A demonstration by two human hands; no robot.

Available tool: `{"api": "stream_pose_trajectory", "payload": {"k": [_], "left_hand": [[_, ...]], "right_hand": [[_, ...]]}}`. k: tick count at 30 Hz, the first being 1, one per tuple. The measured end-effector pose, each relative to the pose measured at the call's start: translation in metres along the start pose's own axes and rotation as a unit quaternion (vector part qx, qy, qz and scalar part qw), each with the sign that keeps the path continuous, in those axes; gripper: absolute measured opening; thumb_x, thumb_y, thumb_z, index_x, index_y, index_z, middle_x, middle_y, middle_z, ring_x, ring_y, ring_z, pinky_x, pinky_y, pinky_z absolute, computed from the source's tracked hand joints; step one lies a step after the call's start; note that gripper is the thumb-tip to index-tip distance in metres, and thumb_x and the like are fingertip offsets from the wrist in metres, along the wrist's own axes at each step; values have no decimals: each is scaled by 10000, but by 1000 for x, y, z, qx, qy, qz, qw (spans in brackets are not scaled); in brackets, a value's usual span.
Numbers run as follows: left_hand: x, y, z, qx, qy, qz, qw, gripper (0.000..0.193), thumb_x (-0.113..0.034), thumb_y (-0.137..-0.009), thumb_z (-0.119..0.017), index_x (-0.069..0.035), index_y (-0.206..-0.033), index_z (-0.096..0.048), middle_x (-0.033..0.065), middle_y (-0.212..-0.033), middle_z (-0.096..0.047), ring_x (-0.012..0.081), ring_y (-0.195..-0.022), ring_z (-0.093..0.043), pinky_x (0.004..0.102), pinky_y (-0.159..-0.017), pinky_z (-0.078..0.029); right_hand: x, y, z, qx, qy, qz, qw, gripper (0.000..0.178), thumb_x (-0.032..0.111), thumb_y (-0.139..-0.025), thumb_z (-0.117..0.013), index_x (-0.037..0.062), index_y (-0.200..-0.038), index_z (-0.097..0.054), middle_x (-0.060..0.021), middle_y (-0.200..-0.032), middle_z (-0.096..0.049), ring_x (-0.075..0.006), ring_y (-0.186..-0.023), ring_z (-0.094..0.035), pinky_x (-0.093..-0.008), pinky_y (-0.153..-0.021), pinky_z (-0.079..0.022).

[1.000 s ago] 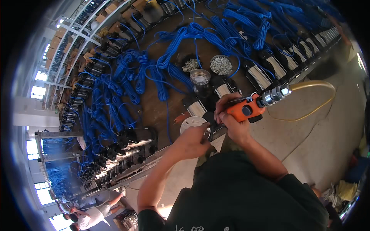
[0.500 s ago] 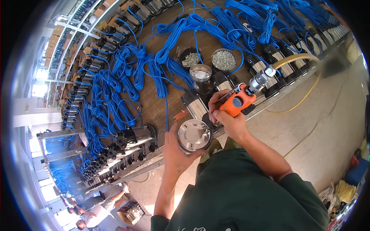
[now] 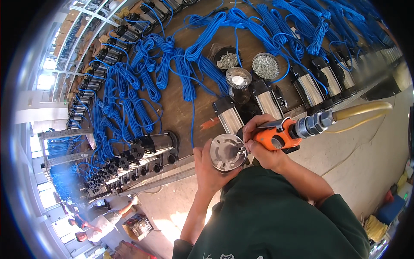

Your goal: The person uses a pneumatic screwdriver to fasten metal plates and components onto a series of water pumps on a factory assembly line, taking screws from a small container.

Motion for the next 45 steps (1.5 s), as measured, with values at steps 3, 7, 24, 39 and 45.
{"api": "stream_pose_trajectory", "payload": {"k": [3, 7, 24, 39, 45], "left_hand": [[2, -4, 0, 6, 9, -6, 1000, 977, -315, -491, -925, -2, -1293, -463, 144, -1020, -450, 325, -917, -513, 418, -784, -468], [3, -2, 2, 5, 10, -5, 1000, 979, -313, -487, -926, -3, -1293, -465, 144, -1026, -453, 324, -929, -516, 413, -782, -472], [0, -4, 6, 11, 7, -18, 1000, 1001, -346, -477, -925, 19, -1285, -461, 159, -1022, -459, 348, -918, -532, 426, -793, -473], [81, 48, 16, -167, 715, 408, 543, 282, -2, -919, -498, 38, -1198, -494, 121, -1000, -607, 187, -885, -584, 281, -779, -495], [30, 49, 33, -89, 725, 294, 617, 298, -123, -994, -485, 23, -1254, -508, 186, -1132, -644, 219, -879, -659, 285, -717, -533]], "right_hand": [[-1, 0, 2, 4, 14, 7, 1000, 282, -45, -765, -565, 0, -1031, -484, -63, -841, -577, -98, -741, -565, -250, -680, -474], [-2, 0, 1, -4, 14, 13, 1000, 272, -50, -765, -554, 1, -1021, -478, -65, -826, -579, -100, -733, -565, -253, -674, -475], [-6, -1, -3, -54, 32, 14, 998, 187, -34, -731, -577, -15, -916, -559, -50, -777, -608, -98, -705, -584, -256, -651, -496], [25, -1, -20, -27, -79, 63, 994, 317, -80, -735, -504, 5, -1038, -464, -119, -820, -542, -149, -611, -530, -303, -597, -481], [32, -4, -44, 29, -158, 108, 981, 317, -92, -749, -475, 14, -1046, -438, -116, -792, -532, -142, -612, -521, -303, -597, -481]]}}
Point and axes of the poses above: each hand's wrist, its own y-axis away from the middle knuckle, its own z-axis out of the back of the hand, x = y × z, the point moved 2 cm from there along -y, towards the middle knuckle
